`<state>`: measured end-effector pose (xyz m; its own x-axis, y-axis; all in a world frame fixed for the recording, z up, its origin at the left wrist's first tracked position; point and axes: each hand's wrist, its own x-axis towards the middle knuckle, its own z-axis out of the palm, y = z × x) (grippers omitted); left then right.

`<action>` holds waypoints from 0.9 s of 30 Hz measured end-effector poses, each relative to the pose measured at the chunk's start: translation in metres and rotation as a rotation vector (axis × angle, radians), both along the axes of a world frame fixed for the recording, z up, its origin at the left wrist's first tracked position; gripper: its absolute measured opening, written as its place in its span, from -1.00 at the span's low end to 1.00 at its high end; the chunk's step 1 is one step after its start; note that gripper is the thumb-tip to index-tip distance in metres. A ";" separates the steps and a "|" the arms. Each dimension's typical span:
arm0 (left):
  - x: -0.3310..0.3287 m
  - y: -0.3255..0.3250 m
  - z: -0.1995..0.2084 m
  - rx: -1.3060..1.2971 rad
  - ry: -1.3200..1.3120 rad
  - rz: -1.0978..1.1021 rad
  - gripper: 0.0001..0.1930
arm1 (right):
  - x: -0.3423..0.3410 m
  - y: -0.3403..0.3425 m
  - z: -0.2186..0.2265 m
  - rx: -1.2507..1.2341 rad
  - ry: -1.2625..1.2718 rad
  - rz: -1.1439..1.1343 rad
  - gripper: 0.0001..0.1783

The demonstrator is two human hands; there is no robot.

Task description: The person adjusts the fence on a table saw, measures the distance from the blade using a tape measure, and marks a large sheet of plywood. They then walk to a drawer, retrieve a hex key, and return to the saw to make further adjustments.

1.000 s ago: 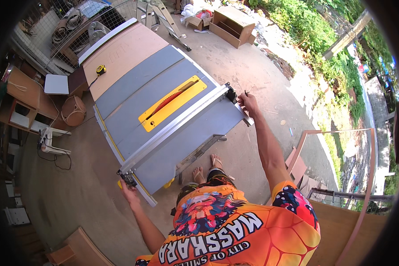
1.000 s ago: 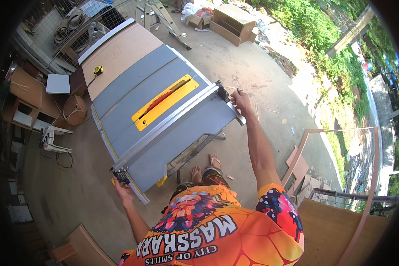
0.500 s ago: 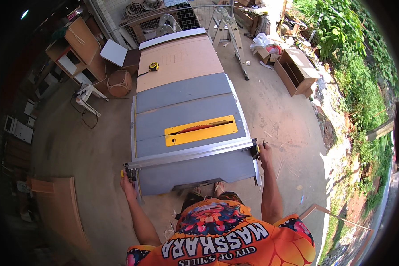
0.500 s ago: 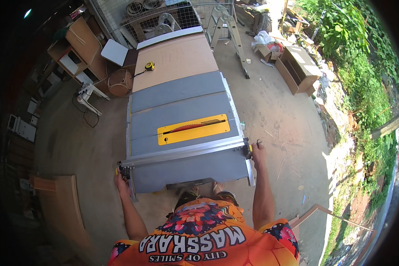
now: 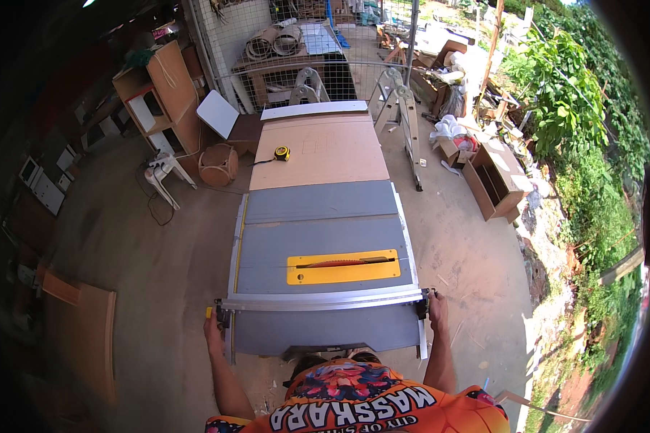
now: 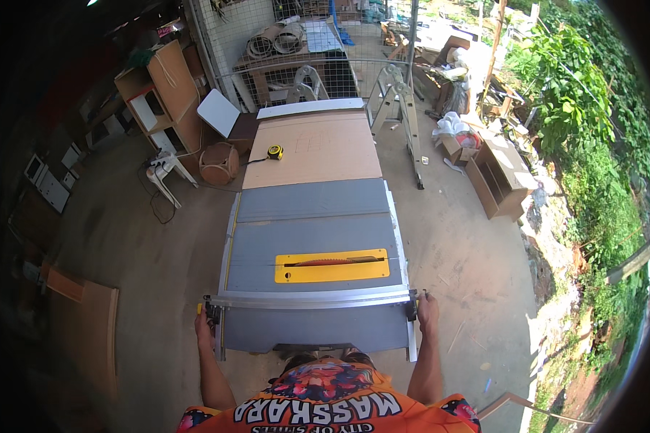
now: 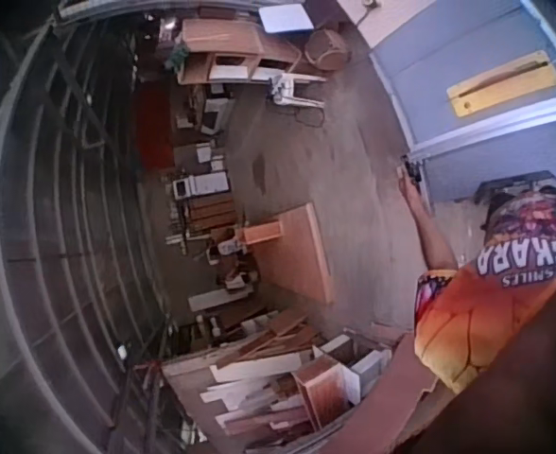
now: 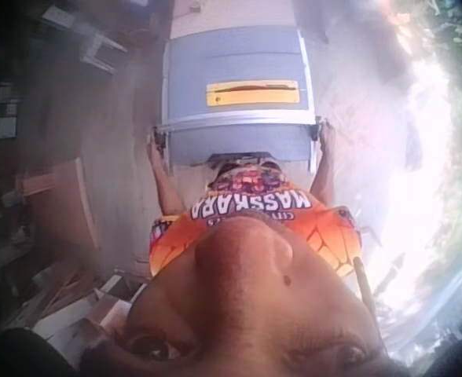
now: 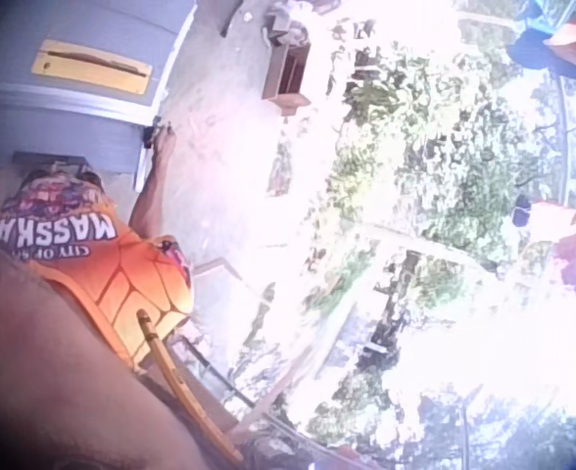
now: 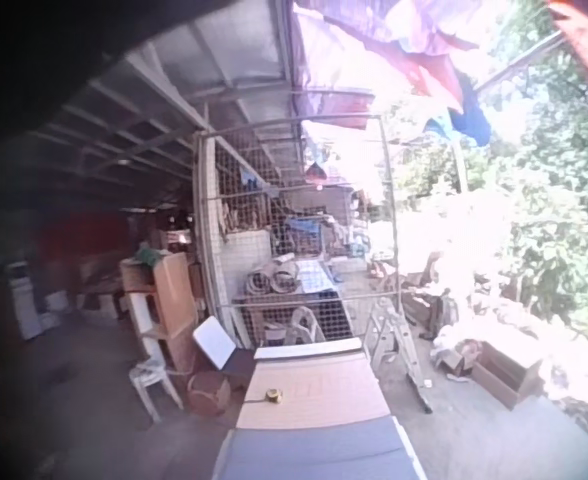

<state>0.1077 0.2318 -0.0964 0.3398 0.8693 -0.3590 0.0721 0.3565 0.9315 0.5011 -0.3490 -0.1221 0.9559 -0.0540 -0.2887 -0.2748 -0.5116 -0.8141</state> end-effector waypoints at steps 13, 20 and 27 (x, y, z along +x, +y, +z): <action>-0.016 0.026 -0.062 0.164 -0.192 -0.157 -0.36 | -0.024 -0.003 0.037 0.815 0.170 -0.269 -0.65; -0.039 0.042 -0.079 -0.040 -0.247 -0.133 -0.26 | -0.019 0.008 0.001 0.996 0.095 -0.318 -0.67; -0.020 0.053 -0.086 -0.091 -0.369 -0.107 -0.11 | -0.012 0.001 -0.019 0.911 0.125 -0.247 -0.63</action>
